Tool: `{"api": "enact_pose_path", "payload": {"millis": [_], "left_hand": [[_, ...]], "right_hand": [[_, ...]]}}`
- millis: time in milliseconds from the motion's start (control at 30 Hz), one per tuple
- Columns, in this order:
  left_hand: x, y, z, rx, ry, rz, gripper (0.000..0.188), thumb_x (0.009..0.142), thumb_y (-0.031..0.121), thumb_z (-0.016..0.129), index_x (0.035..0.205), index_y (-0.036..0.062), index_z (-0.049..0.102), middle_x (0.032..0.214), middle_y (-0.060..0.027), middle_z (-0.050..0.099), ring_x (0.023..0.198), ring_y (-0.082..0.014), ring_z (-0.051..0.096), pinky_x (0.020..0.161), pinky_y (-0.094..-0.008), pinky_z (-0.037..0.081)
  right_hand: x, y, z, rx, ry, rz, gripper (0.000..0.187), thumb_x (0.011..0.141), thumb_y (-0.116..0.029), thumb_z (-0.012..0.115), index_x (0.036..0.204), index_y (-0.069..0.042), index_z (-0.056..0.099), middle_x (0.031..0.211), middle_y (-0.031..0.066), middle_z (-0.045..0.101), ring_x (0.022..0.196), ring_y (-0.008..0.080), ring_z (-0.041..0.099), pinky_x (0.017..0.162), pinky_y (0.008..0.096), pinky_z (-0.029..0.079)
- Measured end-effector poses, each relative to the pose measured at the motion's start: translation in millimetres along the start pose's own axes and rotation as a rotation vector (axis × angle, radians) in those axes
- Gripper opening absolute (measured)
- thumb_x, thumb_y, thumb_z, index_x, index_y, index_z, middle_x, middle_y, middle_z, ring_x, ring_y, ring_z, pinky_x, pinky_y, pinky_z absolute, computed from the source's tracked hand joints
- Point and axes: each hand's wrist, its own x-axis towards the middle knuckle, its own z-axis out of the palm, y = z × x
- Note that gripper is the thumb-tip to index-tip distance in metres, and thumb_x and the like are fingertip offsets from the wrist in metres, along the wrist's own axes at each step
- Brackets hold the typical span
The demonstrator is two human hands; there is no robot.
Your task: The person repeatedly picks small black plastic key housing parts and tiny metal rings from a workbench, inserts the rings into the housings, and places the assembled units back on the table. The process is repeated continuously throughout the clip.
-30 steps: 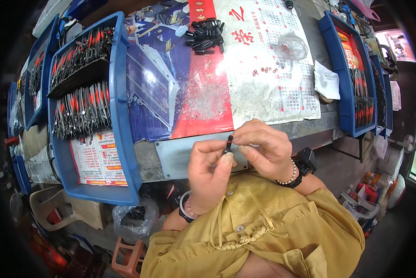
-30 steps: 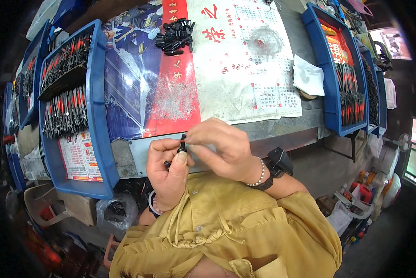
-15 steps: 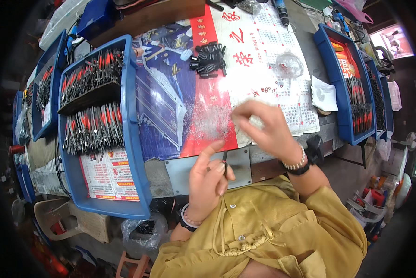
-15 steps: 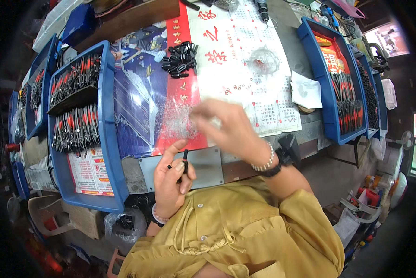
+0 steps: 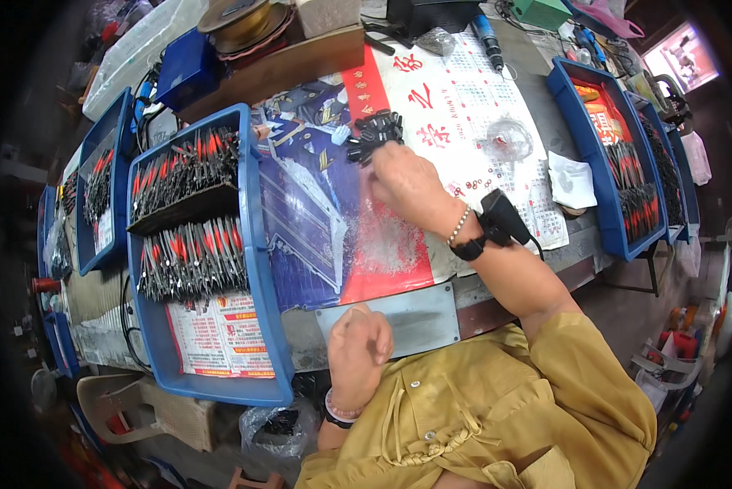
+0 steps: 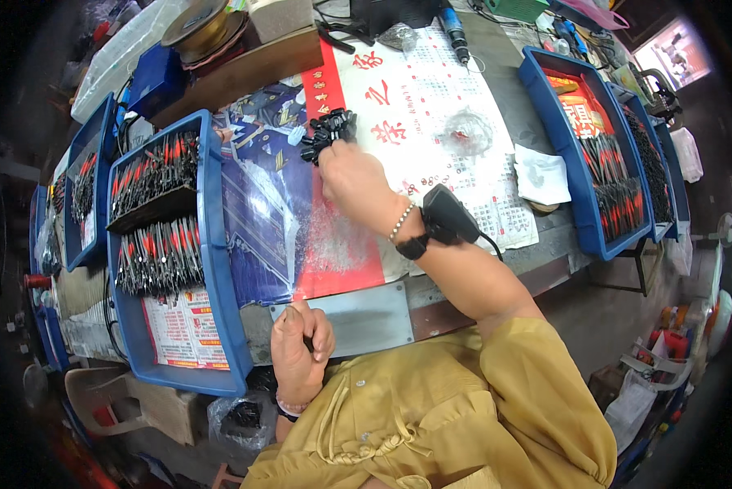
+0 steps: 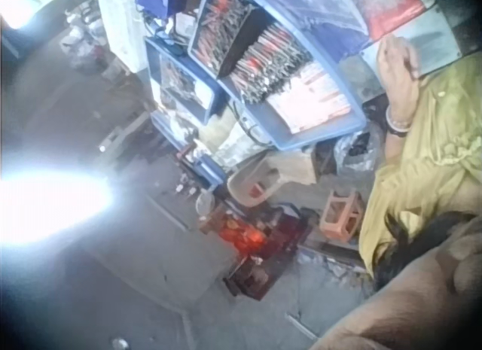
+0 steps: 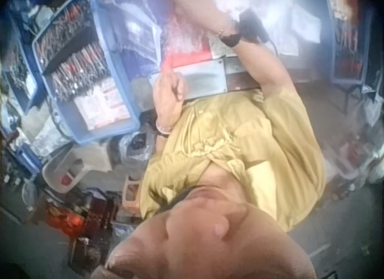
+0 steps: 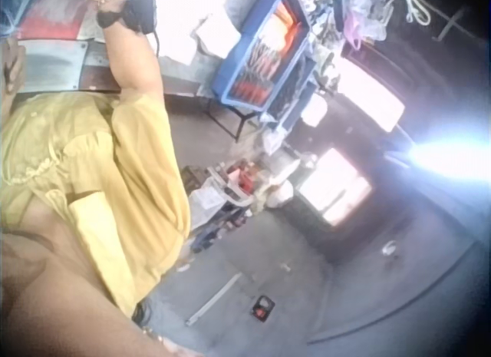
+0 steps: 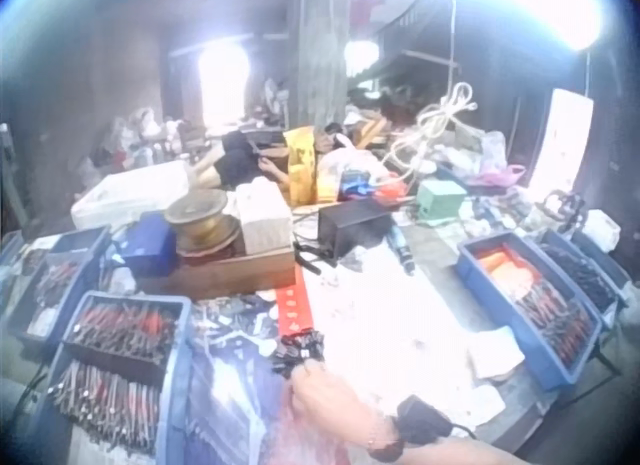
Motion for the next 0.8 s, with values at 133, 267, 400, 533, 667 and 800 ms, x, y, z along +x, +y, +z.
{"api": "enact_pose_path", "payload": {"millis": [133,267,400,533,667,800], "left_hand": [[8.7,-3.0,9.1,0.201,0.126,0.133,0.024,0.101,0.024,0.045,0.104,0.0017,0.051,0.075,-0.0062,0.054,0.056,-0.0089,0.046,0.049,-0.0215,0.036],[14.3,-7.8,16.1,0.501,0.057,0.238,0.028,0.100,0.014,0.045,0.122,-0.0027,0.050,0.093,-0.0046,0.058,0.064,-0.0059,0.049,0.056,-0.0196,0.040],[18.3,-18.4,27.5,0.554,-0.104,0.124,0.027,0.097,0.008,0.050,0.121,-0.0037,0.052,0.091,-0.0026,0.059,0.063,-0.0042,0.046,0.056,-0.0186,0.038],[20.5,-23.0,38.1,0.518,-0.114,0.048,0.027,0.094,0.005,0.055,0.120,-0.0039,0.054,0.088,-0.0018,0.060,0.062,-0.0040,0.046,0.056,-0.0183,0.037],[20.2,-21.5,41.2,0.460,-0.153,-0.025,0.027,0.092,0.003,0.056,0.118,-0.0026,0.055,0.091,-0.0058,0.064,0.064,-0.0031,0.047,0.057,-0.0178,0.038],[16.5,-22.5,41.1,0.349,-0.127,-0.067,0.024,0.093,0.004,0.055,0.116,-0.0023,0.054,0.089,-0.0074,0.065,0.061,-0.0018,0.044,0.056,-0.0176,0.037]], "right_hand": [[-38.4,-23.0,-41.8,0.287,-0.205,0.117,0.013,0.079,-0.011,0.063,0.084,-0.002,0.055,0.071,0.0145,0.061,0.066,0.0331,0.062,0.060,0.0385,0.049],[-87.3,-43.4,-90.9,0.851,-0.497,0.309,0.023,0.078,-0.012,0.064,0.095,0.001,0.057,0.086,0.0141,0.066,0.074,0.0252,0.065,0.066,0.0326,0.051],[-112.1,-44.3,-104.9,1.127,-0.413,0.447,0.016,0.089,-0.010,0.060,0.098,0.003,0.058,0.085,0.0102,0.065,0.078,0.0132,0.062,0.071,0.0278,0.050],[-124.9,-38.1,-109.3,1.167,-0.345,0.445,0.015,0.094,-0.011,0.055,0.099,0.003,0.058,0.085,0.0079,0.064,0.080,0.0116,0.061,0.072,0.0269,0.049],[-128.5,-17.2,-116.2,1.152,-0.384,0.570,0.018,0.093,-0.014,0.056,0.100,0.001,0.059,0.082,0.0086,0.065,0.079,0.0102,0.060,0.071,0.0269,0.049],[-111.1,44.4,-108.5,0.612,0.016,0.539,0.014,0.088,-0.008,0.058,0.097,0.002,0.062,0.083,0.0103,0.065,0.074,0.0170,0.062,0.068,0.0285,0.049]]}}
